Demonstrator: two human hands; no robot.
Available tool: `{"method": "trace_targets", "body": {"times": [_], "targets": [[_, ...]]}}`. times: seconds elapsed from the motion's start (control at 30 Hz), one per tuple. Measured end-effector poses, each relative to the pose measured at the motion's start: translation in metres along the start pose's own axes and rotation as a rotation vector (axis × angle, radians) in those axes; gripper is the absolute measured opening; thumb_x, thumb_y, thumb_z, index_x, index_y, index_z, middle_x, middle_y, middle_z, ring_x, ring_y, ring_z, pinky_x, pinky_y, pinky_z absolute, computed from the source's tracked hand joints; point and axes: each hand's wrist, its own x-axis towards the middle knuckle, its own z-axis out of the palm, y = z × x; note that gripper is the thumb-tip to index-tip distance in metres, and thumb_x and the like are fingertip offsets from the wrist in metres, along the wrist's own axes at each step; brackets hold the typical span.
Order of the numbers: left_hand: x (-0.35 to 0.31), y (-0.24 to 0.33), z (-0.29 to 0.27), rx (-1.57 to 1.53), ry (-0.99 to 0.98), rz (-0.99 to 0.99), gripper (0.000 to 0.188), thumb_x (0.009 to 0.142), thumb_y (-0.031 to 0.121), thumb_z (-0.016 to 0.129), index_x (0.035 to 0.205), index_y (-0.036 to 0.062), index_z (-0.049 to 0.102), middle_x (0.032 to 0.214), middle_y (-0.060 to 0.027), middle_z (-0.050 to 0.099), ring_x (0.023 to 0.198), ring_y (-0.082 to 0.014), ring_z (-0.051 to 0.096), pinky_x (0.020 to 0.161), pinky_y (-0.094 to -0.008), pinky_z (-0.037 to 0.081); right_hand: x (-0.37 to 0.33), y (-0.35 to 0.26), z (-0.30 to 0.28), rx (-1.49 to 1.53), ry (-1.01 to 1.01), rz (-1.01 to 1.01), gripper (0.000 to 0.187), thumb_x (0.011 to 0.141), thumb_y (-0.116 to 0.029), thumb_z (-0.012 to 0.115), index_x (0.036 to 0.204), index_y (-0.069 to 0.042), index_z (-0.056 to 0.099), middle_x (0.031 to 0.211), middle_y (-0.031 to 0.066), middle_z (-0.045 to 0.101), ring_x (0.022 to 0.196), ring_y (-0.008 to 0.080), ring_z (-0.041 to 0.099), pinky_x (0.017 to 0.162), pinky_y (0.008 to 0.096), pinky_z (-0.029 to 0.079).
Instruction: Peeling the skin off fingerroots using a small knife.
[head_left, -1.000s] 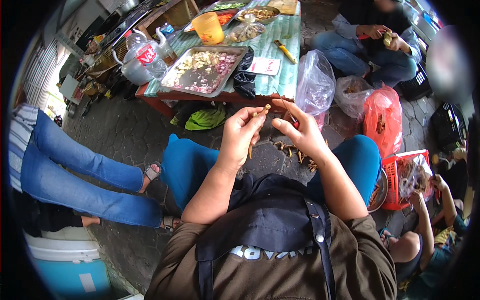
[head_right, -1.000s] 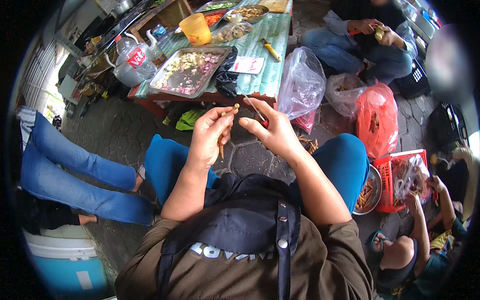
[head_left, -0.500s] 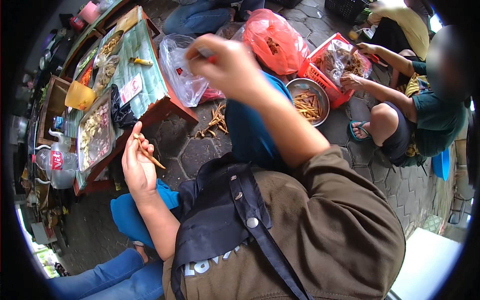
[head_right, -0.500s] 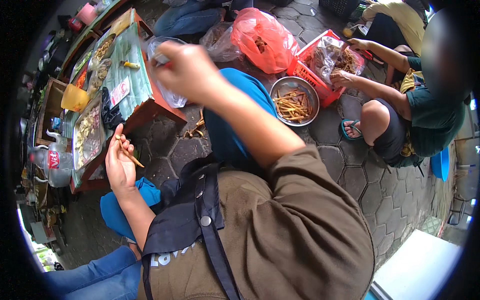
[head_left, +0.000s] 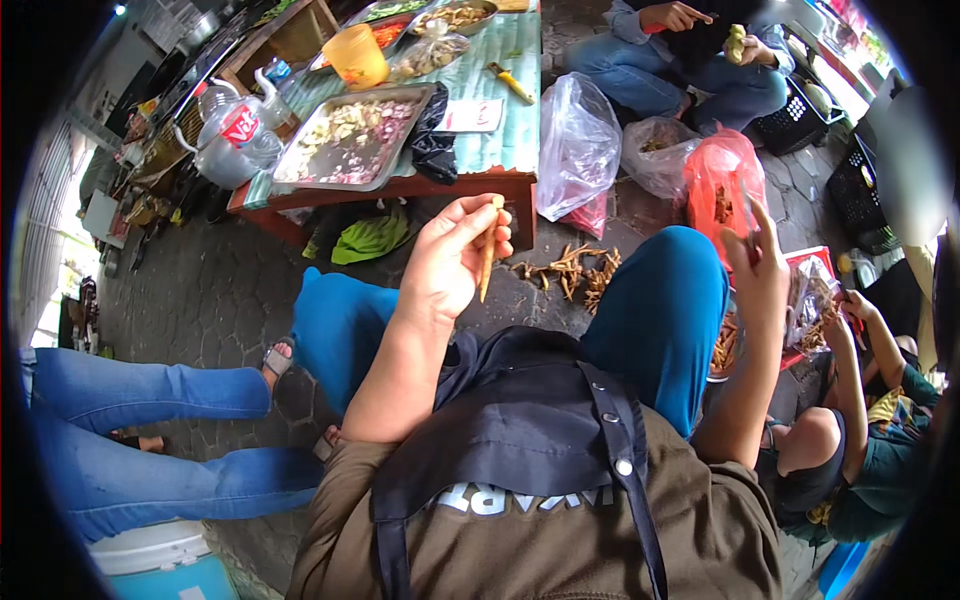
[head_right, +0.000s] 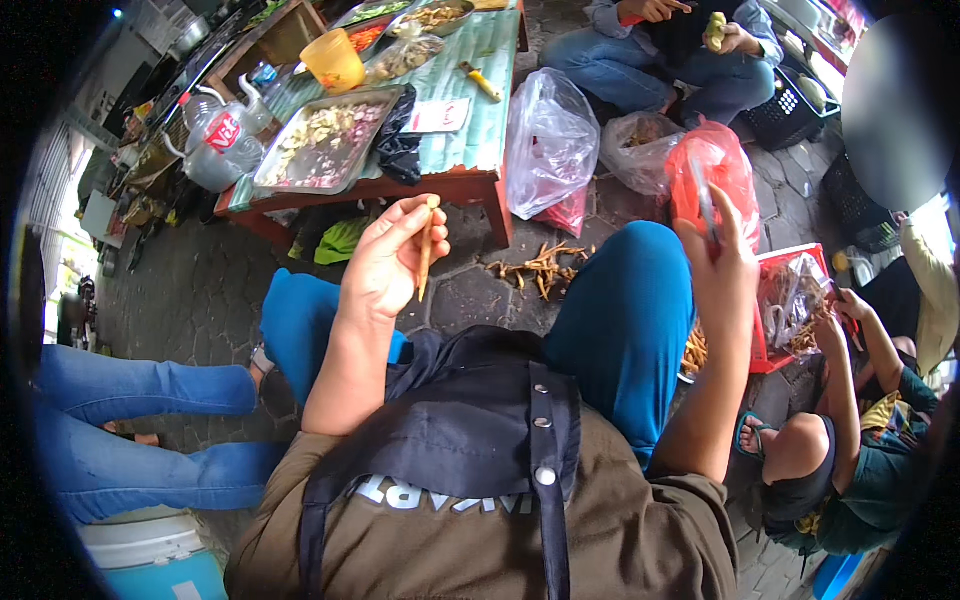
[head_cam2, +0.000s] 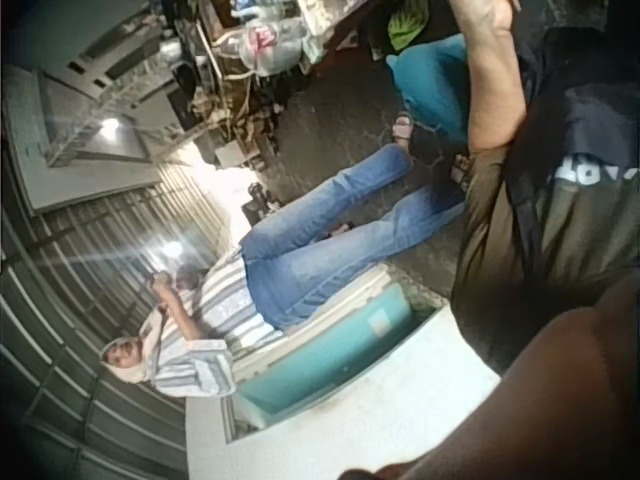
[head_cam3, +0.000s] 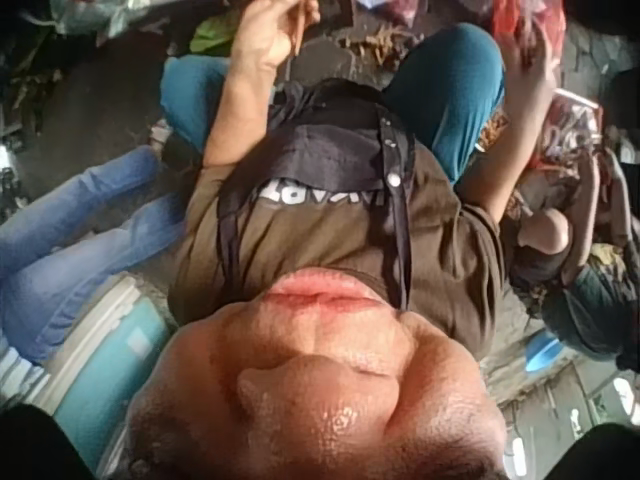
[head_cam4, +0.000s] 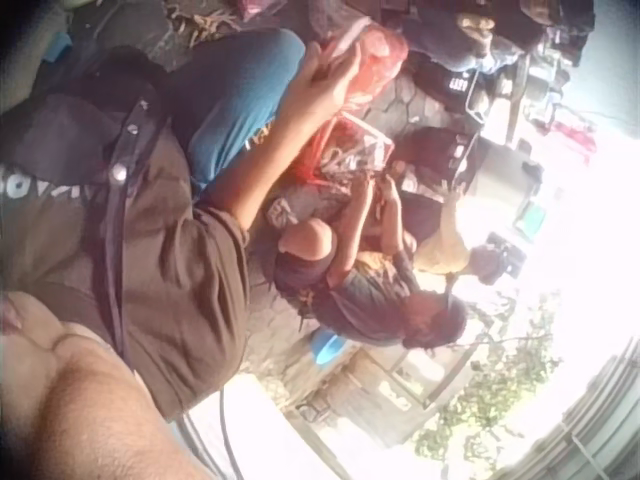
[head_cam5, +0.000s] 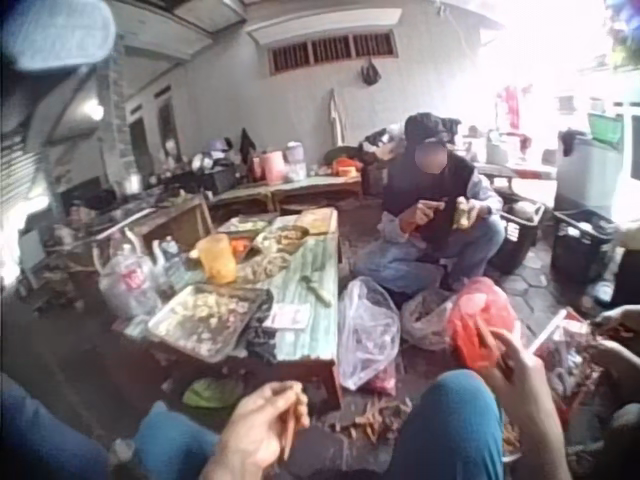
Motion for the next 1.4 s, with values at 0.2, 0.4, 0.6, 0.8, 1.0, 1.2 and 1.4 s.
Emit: {"method": "trace_targets", "body": {"times": [0.2,0.4,0.6,0.8,1.0,1.2,1.4], "targets": [[0.002,0.005,-0.005,-0.069,-0.021,0.003,0.021,0.094,0.008,0.052,0.115,0.0031,0.055,0.096,-0.0107,0.063,0.081,-0.0155,0.063,0.068,-0.0257,0.054,0.017,-0.114,0.051,0.378,-0.384,-0.301,0.043,0.089,-0.018,0.061,0.129,-0.005,0.049,0.11,0.0181,0.061,0.091,0.0246,0.062,0.083,0.0323,0.047],[-0.006,0.016,0.003,-0.039,0.143,0.058,0.02,0.095,0.009,0.052,0.113,0.0001,0.056,0.096,-0.0076,0.063,0.08,-0.0114,0.062,0.07,-0.0248,0.052,0.009,-0.154,0.1,0.329,-0.43,-0.585,0.045,0.09,-0.023,0.057,0.132,-0.014,0.045,0.103,0.0188,0.061,0.091,0.0385,0.061,0.074,0.0428,0.05],[-0.007,0.017,-0.008,-0.075,0.098,0.089,0.027,0.095,0.007,0.05,0.12,-0.0022,0.055,0.104,-0.0071,0.063,0.089,-0.0117,0.061,0.076,-0.0244,0.051,-0.013,-0.131,0.13,0.301,-0.553,-0.566,0.045,0.093,-0.026,0.053,0.135,-0.014,0.042,0.1,0.0146,0.059,0.085,0.0358,0.062,0.068,0.0433,0.05],[-0.008,0.015,-0.005,-0.004,0.115,0.069,0.028,0.095,0.009,0.051,0.119,-0.0021,0.057,0.105,-0.0077,0.064,0.087,-0.0144,0.063,0.077,-0.0255,0.052,-0.011,-0.122,0.137,0.331,-0.623,-0.528,0.045,0.092,-0.026,0.054,0.135,-0.014,0.043,0.095,0.0135,0.059,0.082,0.0351,0.062,0.068,0.0425,0.05],[-0.002,0.008,-0.003,0.001,0.166,0.082,0.022,0.095,0.008,0.05,0.112,-0.0007,0.06,0.094,-0.0067,0.065,0.08,-0.0131,0.063,0.072,-0.0262,0.054,-0.01,-0.114,0.142,0.419,-0.584,-0.527,0.045,0.092,-0.027,0.054,0.135,-0.016,0.044,0.103,0.0135,0.06,0.09,0.0346,0.063,0.074,0.0413,0.05],[-0.006,0.005,-0.011,-0.045,0.135,0.039,0.021,0.095,0.008,0.049,0.112,-0.001,0.059,0.089,-0.0076,0.065,0.075,-0.0139,0.063,0.068,-0.0266,0.055,-0.008,-0.113,0.141,0.407,-0.699,-0.471,0.044,0.093,-0.027,0.054,0.136,-0.021,0.043,0.108,0.0134,0.06,0.092,0.0348,0.063,0.076,0.0412,0.05],[-0.008,0.01,-0.011,-0.056,0.168,0.008,0.015,0.094,0.008,0.052,0.104,0.0005,0.061,0.085,-0.0077,0.065,0.072,-0.0141,0.063,0.066,-0.0263,0.055,-0.01,-0.115,0.138,0.444,-0.713,-0.47,0.045,0.093,-0.026,0.053,0.136,-0.021,0.043,0.109,0.0129,0.06,0.094,0.0346,0.062,0.077,0.0408,0.05]]}}
